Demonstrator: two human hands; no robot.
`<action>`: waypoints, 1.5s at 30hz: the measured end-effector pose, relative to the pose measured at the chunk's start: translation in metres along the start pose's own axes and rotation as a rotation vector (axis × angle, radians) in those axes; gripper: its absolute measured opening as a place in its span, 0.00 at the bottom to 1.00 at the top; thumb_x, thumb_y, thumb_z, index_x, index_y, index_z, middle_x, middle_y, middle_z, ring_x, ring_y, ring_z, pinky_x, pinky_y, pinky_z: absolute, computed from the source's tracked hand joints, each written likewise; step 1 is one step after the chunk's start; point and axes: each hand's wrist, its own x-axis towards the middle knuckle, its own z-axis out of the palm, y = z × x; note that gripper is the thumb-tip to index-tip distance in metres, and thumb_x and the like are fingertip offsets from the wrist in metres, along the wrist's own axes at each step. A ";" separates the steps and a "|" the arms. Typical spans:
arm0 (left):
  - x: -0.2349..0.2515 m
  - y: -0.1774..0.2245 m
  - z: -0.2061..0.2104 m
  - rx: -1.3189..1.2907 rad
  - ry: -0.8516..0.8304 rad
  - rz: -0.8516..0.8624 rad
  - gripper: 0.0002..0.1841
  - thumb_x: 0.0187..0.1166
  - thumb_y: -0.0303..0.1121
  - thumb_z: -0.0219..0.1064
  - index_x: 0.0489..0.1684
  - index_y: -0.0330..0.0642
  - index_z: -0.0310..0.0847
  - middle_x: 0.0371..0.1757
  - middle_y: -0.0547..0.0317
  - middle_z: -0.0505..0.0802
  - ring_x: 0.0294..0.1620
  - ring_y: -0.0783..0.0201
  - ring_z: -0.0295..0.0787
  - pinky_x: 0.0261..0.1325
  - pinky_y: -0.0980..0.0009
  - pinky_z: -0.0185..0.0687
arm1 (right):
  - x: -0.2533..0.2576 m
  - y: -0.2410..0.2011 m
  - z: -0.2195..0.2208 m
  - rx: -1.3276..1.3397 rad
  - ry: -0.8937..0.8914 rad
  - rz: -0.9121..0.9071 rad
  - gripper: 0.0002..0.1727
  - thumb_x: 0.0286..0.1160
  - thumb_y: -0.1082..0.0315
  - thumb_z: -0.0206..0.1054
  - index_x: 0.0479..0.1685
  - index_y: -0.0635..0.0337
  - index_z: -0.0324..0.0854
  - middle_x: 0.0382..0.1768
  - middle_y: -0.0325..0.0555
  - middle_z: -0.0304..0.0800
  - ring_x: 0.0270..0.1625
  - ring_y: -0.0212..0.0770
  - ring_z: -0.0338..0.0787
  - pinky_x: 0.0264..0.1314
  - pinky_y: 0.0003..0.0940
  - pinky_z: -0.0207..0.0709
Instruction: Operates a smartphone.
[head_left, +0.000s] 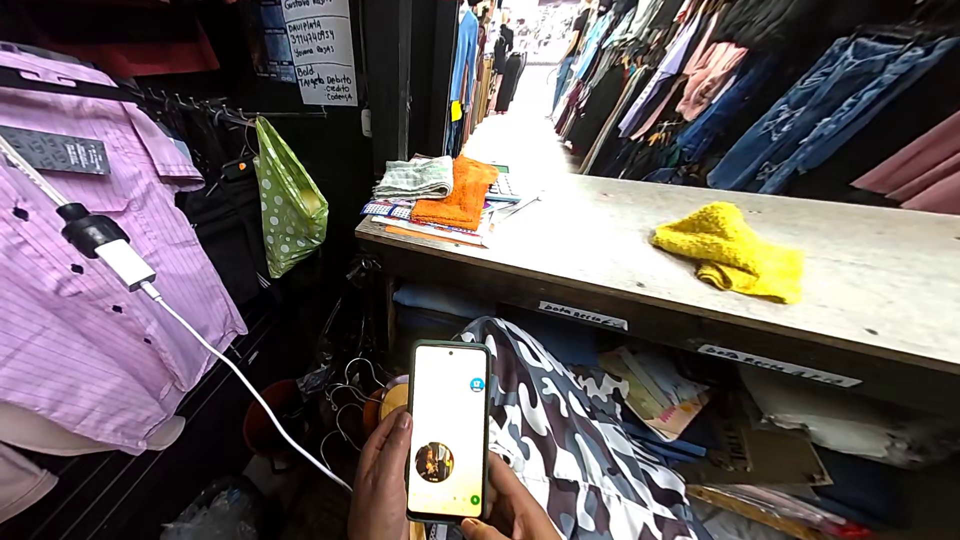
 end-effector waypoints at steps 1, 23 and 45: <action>0.000 0.000 0.000 0.000 -0.003 -0.001 0.20 0.88 0.28 0.38 0.54 0.29 0.79 0.43 0.58 0.95 0.46 0.70 0.94 0.57 0.70 0.90 | 0.000 0.000 0.000 0.001 -0.001 -0.001 0.36 0.60 0.87 0.60 0.76 0.72 0.58 0.52 0.34 0.93 0.50 0.23 0.93 0.58 0.27 0.88; 0.000 -0.004 -0.004 -0.003 -0.006 0.021 0.20 0.87 0.29 0.39 0.53 0.29 0.80 0.43 0.56 0.95 0.47 0.70 0.94 0.58 0.70 0.90 | -0.002 0.001 -0.003 0.013 -0.051 -0.018 0.33 0.62 0.85 0.59 0.74 0.68 0.60 0.55 0.34 0.92 0.53 0.24 0.93 0.59 0.27 0.87; 0.000 -0.005 -0.006 -0.007 -0.020 0.010 0.21 0.87 0.31 0.40 0.54 0.28 0.80 0.44 0.54 0.94 0.47 0.67 0.94 0.58 0.68 0.90 | -0.001 0.006 -0.003 0.044 -0.063 -0.037 0.31 0.68 0.84 0.61 0.75 0.67 0.59 0.56 0.35 0.92 0.55 0.26 0.93 0.61 0.29 0.88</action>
